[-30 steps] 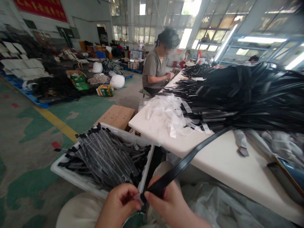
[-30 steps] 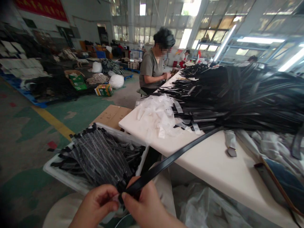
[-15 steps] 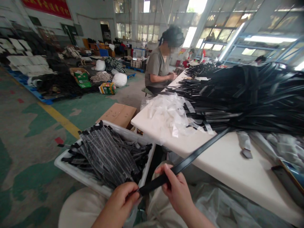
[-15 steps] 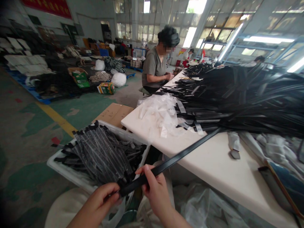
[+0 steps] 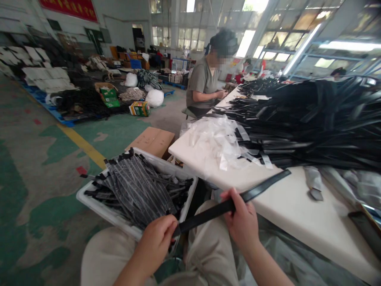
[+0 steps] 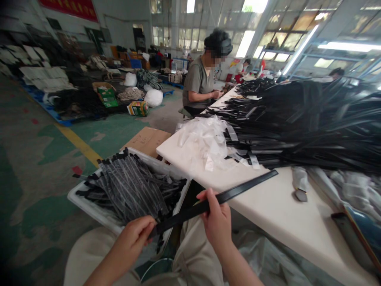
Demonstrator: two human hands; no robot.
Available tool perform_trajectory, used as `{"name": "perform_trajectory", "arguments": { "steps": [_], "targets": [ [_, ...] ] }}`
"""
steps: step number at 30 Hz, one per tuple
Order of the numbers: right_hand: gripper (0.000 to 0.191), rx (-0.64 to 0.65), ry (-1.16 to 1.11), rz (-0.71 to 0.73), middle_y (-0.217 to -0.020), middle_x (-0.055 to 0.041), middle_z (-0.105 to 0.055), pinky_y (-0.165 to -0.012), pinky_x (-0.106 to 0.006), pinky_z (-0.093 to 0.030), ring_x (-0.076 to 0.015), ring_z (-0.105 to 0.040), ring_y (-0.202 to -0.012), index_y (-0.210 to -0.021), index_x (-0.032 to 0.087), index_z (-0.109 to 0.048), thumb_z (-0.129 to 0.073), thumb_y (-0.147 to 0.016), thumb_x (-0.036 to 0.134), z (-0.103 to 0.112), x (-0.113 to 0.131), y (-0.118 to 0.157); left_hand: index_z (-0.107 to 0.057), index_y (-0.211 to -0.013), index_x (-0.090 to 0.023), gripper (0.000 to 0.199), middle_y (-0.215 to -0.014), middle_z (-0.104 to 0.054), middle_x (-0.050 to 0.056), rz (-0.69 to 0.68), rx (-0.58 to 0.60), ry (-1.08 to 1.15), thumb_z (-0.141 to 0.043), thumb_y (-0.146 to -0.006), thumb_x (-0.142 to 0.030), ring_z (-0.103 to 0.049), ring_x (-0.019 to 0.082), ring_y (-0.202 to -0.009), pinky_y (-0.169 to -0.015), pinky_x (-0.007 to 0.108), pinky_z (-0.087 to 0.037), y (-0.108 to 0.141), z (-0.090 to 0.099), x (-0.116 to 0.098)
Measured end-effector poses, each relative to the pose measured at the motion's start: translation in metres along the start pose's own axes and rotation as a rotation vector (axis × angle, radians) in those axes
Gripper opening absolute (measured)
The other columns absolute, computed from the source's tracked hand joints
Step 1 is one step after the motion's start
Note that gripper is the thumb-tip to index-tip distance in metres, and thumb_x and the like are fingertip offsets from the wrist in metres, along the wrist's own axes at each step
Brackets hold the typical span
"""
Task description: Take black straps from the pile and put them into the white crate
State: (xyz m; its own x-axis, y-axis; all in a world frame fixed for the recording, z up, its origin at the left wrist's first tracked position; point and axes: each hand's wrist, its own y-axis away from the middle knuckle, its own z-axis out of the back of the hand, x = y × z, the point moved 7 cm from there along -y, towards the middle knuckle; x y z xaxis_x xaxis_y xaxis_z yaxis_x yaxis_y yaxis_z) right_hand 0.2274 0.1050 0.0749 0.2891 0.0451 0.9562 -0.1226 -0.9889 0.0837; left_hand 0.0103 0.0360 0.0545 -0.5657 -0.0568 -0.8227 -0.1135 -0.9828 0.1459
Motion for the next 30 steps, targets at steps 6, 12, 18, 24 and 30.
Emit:
{"name": "perform_trajectory", "arguments": {
  "steps": [6,12,18,24,30],
  "targets": [
    [0.025,0.422,0.295,0.269,-0.076,-0.0046,-0.068,-0.055,-0.023,-0.046,-0.0130,-0.057,-0.059,-0.089,0.020,-0.076,-0.058,-0.096,0.036,-0.054,-0.006,0.048,-0.052,-0.072,-0.022,0.040,-0.071,-0.060,0.003,-0.068,-0.059,0.130,-0.035,-0.097,-0.048,-0.059,0.022,-0.073,-0.069,0.031,-0.040,-0.007,-0.010,-0.009],
    [0.042,0.207,-0.019,0.015,-0.052,0.0039,-0.045,-0.035,-0.019,-0.025,-0.0080,-0.032,-0.038,-0.092,0.019,-0.076,-0.057,-0.091,0.056,-0.028,0.000,0.028,-0.047,-0.065,-0.023,0.045,-0.062,-0.053,0.000,-0.027,-0.049,0.126,-0.034,-0.098,-0.052,-0.056,0.020,-0.065,-0.063,0.029,-0.038,-0.002,-0.001,-0.003],
    [0.029,0.190,0.187,0.177,-0.075,-0.0069,-0.068,-0.048,-0.025,-0.044,-0.0162,-0.056,-0.056,-0.083,0.022,-0.076,-0.061,-0.094,0.043,-0.028,0.016,0.026,-0.048,-0.064,-0.022,0.047,-0.061,-0.053,0.000,-0.040,-0.088,0.149,-0.036,-0.097,-0.053,-0.056,0.019,-0.062,-0.061,0.028,-0.038,-0.006,0.003,-0.021],
    [0.025,0.560,0.344,0.313,-0.082,-0.0058,-0.072,-0.063,-0.028,-0.051,-0.0180,-0.063,-0.069,-0.112,0.024,-0.076,-0.061,-0.094,0.033,-0.060,0.011,0.049,-0.054,-0.068,-0.021,0.044,-0.065,-0.057,0.000,-0.079,-0.089,0.179,-0.038,-0.098,-0.049,-0.057,0.019,-0.065,-0.063,0.028,-0.039,-0.007,0.000,-0.027],
    [0.022,0.148,0.263,0.335,-0.066,-0.0015,-0.062,-0.048,-0.023,-0.041,-0.0129,-0.052,-0.054,-0.093,0.022,-0.079,-0.062,-0.094,0.035,-0.026,0.042,0.014,-0.048,-0.063,-0.021,0.045,-0.060,-0.054,-0.001,-0.081,-0.062,0.107,-0.037,-0.097,-0.049,-0.056,0.019,-0.063,-0.062,0.029,-0.037,-0.015,0.013,-0.029]
  ]
}}
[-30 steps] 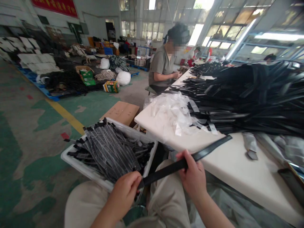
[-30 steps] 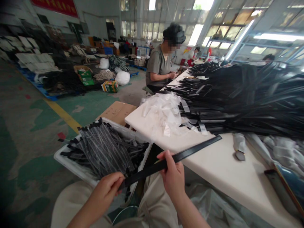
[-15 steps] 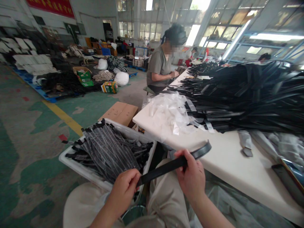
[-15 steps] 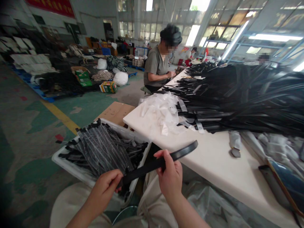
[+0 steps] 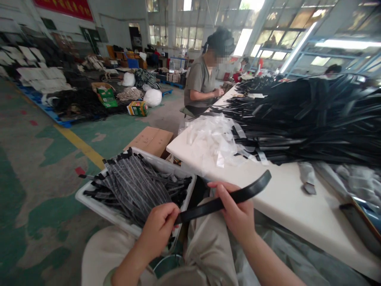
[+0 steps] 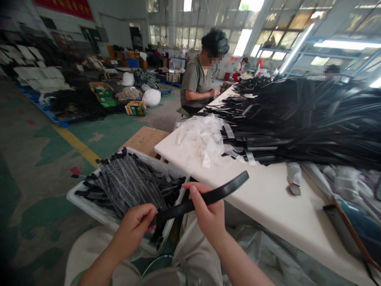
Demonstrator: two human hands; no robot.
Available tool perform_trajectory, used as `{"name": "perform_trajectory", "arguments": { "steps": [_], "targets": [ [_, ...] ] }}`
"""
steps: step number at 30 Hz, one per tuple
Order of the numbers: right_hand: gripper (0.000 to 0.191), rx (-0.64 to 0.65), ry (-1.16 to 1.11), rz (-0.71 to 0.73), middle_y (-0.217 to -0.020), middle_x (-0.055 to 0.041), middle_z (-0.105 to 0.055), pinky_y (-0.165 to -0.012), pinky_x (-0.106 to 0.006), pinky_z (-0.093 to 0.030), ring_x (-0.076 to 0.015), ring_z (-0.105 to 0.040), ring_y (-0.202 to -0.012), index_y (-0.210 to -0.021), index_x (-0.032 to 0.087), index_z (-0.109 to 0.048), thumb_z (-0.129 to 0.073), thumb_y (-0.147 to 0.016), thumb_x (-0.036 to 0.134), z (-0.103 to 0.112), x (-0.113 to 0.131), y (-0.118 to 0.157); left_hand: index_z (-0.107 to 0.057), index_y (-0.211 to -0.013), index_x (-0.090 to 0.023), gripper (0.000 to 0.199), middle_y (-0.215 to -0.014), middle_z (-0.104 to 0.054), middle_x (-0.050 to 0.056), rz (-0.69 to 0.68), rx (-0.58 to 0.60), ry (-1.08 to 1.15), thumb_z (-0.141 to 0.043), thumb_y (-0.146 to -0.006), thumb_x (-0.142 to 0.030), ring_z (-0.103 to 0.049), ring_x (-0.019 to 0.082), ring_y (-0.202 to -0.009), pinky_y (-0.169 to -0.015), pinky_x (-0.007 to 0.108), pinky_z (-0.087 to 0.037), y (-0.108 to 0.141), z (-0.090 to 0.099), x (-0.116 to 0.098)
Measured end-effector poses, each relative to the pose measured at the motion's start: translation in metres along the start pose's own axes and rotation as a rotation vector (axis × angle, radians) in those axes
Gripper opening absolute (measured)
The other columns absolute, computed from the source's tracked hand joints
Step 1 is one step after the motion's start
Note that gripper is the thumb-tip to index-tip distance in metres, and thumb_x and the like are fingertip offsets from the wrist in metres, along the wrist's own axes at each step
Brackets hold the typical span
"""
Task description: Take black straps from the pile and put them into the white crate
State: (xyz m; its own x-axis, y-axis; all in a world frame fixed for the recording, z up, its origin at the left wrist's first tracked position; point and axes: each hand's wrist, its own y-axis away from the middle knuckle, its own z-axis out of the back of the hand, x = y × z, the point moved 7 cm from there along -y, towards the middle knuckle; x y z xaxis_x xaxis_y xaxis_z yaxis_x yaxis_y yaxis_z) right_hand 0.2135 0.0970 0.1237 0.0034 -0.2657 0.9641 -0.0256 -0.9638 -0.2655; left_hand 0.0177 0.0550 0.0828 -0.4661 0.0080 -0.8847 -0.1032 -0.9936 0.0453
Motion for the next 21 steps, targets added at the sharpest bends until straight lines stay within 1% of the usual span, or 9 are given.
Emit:
{"name": "perform_trajectory", "arguments": {
  "steps": [3,5,7,10,11,13,15,17,21],
  "targets": [
    [0.020,0.265,0.095,0.173,-0.083,-0.0056,-0.073,-0.073,-0.031,-0.053,-0.0194,-0.066,-0.076,-0.097,0.022,-0.078,-0.059,-0.094,0.026,-0.038,0.014,0.000,-0.049,-0.064,-0.021,0.041,-0.061,-0.055,-0.001,-0.043,-0.004,0.051,-0.040,-0.096,-0.045,-0.056,0.018,-0.062,-0.061,0.028,-0.038,-0.011,0.004,-0.016],
    [0.021,0.375,0.090,0.183,-0.086,-0.0061,-0.074,-0.073,-0.032,-0.054,-0.0201,-0.067,-0.078,-0.104,0.021,-0.077,-0.062,-0.090,0.026,-0.057,0.017,0.003,-0.049,-0.064,-0.021,0.038,-0.060,-0.054,-0.002,-0.065,-0.012,0.068,-0.042,-0.095,-0.042,-0.055,0.017,-0.060,-0.060,0.027,-0.038,-0.017,0.010,-0.024],
    [0.024,0.281,0.017,0.076,-0.073,-0.0026,-0.068,-0.057,-0.027,-0.050,-0.0158,-0.061,-0.061,-0.106,0.020,-0.075,-0.065,-0.088,0.033,-0.055,0.014,-0.003,-0.050,-0.063,-0.021,0.036,-0.057,-0.054,-0.002,-0.069,-0.022,0.051,-0.043,-0.093,-0.040,-0.054,0.017,-0.057,-0.057,0.027,-0.038,-0.021,0.019,-0.026],
    [0.027,0.066,-0.068,-0.078,-0.054,0.0039,-0.053,-0.039,-0.019,-0.034,-0.0086,-0.045,-0.042,-0.091,0.018,-0.071,-0.062,-0.091,0.043,-0.037,0.009,-0.014,-0.053,-0.064,-0.021,0.038,-0.055,-0.056,-0.002,-0.051,-0.017,0.033,-0.043,-0.094,-0.042,-0.055,0.017,-0.054,-0.056,0.027,-0.039,-0.025,0.031,-0.026],
    [0.029,0.070,-0.067,-0.099,-0.051,0.0047,-0.051,-0.038,-0.018,-0.031,-0.0074,-0.043,-0.040,-0.087,0.017,-0.069,-0.062,-0.092,0.045,-0.037,0.008,-0.016,-0.053,-0.064,-0.021,0.038,-0.055,-0.056,-0.002,-0.051,-0.014,0.031,-0.043,-0.094,-0.043,-0.055,0.016,-0.053,-0.056,0.027,-0.039,-0.026,0.033,-0.026],
    [0.030,0.214,-0.062,-0.136,-0.050,0.0050,-0.052,-0.036,-0.017,-0.032,-0.0067,-0.045,-0.037,-0.085,0.017,-0.067,-0.064,-0.089,0.047,-0.050,0.006,-0.017,-0.053,-0.064,-0.021,0.039,-0.055,-0.056,-0.003,-0.063,-0.010,0.027,-0.043,-0.094,-0.043,-0.054,0.016,-0.054,-0.056,0.026,-0.039,-0.029,0.036,-0.028],
    [0.029,0.390,-0.094,-0.219,-0.054,0.0039,-0.058,-0.037,-0.017,-0.040,-0.0081,-0.052,-0.038,-0.084,0.017,-0.065,-0.068,-0.085,0.046,-0.068,0.000,-0.012,-0.052,-0.063,-0.021,0.038,-0.055,-0.054,-0.003,-0.083,-0.012,0.018,-0.042,-0.094,-0.042,-0.053,0.016,-0.055,-0.055,0.026,-0.038,-0.032,0.037,-0.031],
    [0.029,0.487,-0.152,-0.330,-0.061,0.0014,-0.065,-0.043,-0.021,-0.051,-0.0120,-0.063,-0.044,-0.087,0.018,-0.064,-0.072,-0.080,0.045,-0.079,-0.004,-0.008,-0.052,-0.062,-0.021,0.039,-0.056,-0.052,-0.003,-0.095,-0.023,0.006,-0.042,-0.093,-0.042,-0.053,0.016,-0.056,-0.055,0.026,-0.037,-0.033,0.039,-0.031],
    [0.028,0.419,-0.157,-0.392,-0.062,-0.0002,-0.071,-0.045,-0.023,-0.055,-0.0151,-0.068,-0.048,-0.087,0.018,-0.061,-0.073,-0.079,0.042,-0.076,0.000,-0.017,-0.051,-0.065,-0.021,0.038,-0.056,-0.051,-0.003,-0.086,-0.060,-0.013,-0.042,-0.094,-0.044,-0.052,0.016,-0.056,-0.055,0.026,-0.037,-0.032,0.051,-0.025]
  ]
}}
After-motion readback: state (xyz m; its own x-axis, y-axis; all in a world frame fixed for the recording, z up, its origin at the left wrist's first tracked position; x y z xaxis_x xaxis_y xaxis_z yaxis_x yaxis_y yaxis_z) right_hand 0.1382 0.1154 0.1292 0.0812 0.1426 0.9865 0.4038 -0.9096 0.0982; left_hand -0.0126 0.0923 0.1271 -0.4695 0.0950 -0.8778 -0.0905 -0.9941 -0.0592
